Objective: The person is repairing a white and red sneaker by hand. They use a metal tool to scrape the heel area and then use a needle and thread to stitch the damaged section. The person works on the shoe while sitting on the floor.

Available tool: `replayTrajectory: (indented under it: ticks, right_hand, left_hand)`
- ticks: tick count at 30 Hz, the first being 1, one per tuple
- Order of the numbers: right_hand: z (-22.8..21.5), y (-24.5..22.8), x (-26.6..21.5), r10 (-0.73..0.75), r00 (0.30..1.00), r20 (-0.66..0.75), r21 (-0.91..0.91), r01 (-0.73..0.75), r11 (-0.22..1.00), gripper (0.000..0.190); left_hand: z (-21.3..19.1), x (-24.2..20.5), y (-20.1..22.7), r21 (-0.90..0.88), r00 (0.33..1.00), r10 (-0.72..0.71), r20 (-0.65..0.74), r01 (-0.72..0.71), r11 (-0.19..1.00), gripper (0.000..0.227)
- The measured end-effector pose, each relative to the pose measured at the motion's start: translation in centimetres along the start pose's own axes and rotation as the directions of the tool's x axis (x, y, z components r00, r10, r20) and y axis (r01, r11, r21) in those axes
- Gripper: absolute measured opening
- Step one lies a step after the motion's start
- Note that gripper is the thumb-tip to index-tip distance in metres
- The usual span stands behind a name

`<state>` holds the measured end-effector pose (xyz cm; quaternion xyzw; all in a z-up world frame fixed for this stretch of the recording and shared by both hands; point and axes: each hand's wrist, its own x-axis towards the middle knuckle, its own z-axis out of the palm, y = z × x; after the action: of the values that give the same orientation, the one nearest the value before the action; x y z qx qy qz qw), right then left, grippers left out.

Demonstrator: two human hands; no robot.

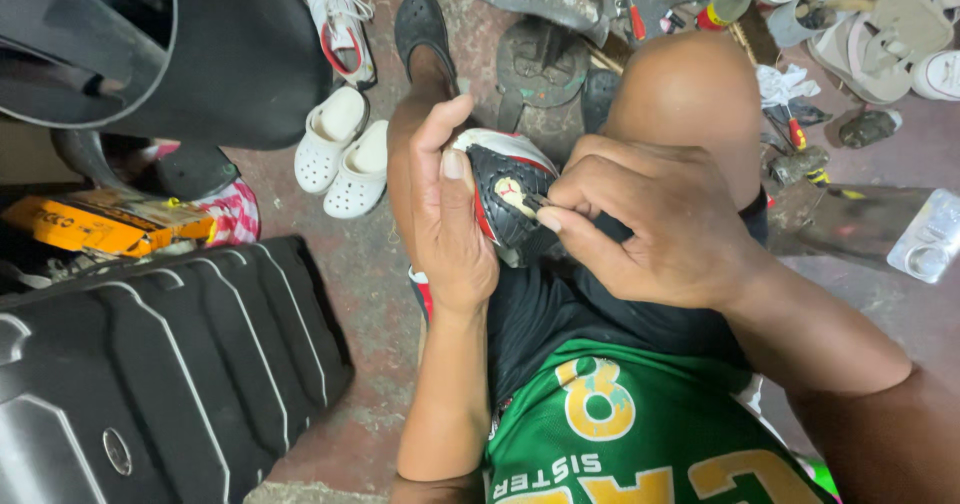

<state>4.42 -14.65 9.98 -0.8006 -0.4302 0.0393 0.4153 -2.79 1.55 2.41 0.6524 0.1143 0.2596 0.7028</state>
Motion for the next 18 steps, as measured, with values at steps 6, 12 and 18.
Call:
replayTrajectory:
  ticks: [6, 12, 18]
  right_hand:
    - [2.0, -0.3, -0.3, -0.054, 0.992, -0.110, -0.024, 0.052, 0.998, 0.017]
    - [2.9, 1.0, -1.3, -0.023, 0.990, -0.142, -0.005, 0.023, 1.000, 0.016]
    - [5.5, 3.6, -1.8, 0.250, 0.958, -0.143, 0.448, -0.163, 0.879, 0.010]
  left_hand:
    - [-0.1, -1.1, -1.0, 0.040, 0.996, 0.033, -0.087, -0.030, 0.999, 0.036]
    - [0.2, -0.8, -2.6, -0.169, 0.996, -0.076, -0.039, 0.069, 0.983, 0.040]
    - [-1.1, -0.2, -1.8, -0.115, 0.991, -0.131, 0.041, 0.135, 0.984, 0.039]
